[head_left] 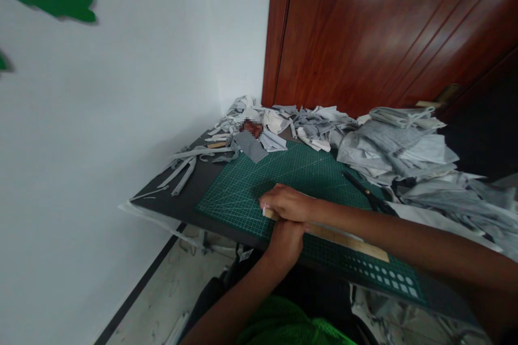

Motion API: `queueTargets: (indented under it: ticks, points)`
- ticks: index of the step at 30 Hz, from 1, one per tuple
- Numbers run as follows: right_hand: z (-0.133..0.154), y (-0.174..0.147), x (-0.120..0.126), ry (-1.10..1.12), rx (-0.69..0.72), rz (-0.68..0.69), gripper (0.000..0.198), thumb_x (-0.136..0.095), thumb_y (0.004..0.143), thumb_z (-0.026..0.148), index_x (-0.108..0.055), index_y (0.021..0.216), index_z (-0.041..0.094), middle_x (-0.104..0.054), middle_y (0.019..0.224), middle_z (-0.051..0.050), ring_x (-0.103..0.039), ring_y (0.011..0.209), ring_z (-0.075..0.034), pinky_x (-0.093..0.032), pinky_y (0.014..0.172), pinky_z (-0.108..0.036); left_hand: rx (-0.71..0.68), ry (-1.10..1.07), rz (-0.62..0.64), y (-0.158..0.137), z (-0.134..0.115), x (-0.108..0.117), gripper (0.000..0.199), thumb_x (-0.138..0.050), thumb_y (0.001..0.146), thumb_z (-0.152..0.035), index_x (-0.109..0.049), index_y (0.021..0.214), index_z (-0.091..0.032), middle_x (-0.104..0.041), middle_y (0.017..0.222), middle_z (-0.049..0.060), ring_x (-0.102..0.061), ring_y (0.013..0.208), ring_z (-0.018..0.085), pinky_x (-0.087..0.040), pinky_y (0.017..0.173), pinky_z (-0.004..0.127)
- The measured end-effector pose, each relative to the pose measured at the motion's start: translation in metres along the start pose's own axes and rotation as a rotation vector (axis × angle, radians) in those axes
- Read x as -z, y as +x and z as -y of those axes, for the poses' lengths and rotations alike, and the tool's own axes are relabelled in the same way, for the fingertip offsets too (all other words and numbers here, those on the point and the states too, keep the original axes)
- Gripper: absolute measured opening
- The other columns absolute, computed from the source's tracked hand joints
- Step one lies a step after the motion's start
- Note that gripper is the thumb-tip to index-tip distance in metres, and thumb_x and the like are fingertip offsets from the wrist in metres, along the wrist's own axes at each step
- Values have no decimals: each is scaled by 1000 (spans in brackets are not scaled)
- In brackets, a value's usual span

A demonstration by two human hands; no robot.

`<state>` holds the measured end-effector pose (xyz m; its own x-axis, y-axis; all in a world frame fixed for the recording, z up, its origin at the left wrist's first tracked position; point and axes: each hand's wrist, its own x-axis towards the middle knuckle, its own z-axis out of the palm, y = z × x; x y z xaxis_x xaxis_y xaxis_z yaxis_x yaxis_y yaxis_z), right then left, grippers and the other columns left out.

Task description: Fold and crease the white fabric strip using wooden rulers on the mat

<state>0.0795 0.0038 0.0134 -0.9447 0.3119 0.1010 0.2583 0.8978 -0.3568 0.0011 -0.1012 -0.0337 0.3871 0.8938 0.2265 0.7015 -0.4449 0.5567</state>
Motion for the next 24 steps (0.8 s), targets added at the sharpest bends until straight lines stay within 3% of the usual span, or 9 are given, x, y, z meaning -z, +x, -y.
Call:
queueTargets:
  ticks: [9, 13, 17, 24]
  points:
    - [-1, 0, -1, -1, 62, -23, 39, -49, 82, -6, -68, 107, 17, -69, 115, -9, -64, 104, -19, -49, 90, -31, 2, 2, 22, 0, -1, 1, 31, -51, 94, -7, -79, 102, -17, -79, 103, 11, -73, 100, 29, -57, 91, 41]
    - [5, -2, 13, -166, 87, 10, 26, -59, 86, 5, -72, 105, 18, -69, 111, -10, -60, 102, -26, -44, 91, -41, 8, 11, 37, 1, -2, 3, 30, -52, 94, -7, -78, 102, -18, -79, 104, 11, -73, 102, 28, -56, 94, 41]
    - [8, 0, 25, -351, 114, 129, 20, -65, 85, 12, -72, 101, 20, -68, 102, -8, -56, 98, -26, -41, 83, -38, 19, 16, 56, 1, -4, 6, 27, -51, 95, -8, -76, 102, -14, -78, 104, 13, -72, 101, 29, -56, 93, 41]
    - [-2, 6, 16, -322, 105, 164, 23, -62, 86, 9, -73, 102, 21, -65, 98, -7, -55, 93, -25, -40, 76, -34, 26, 34, 80, 2, -4, 5, 28, -50, 95, -7, -76, 100, -15, -78, 105, 13, -72, 102, 30, -55, 95, 42]
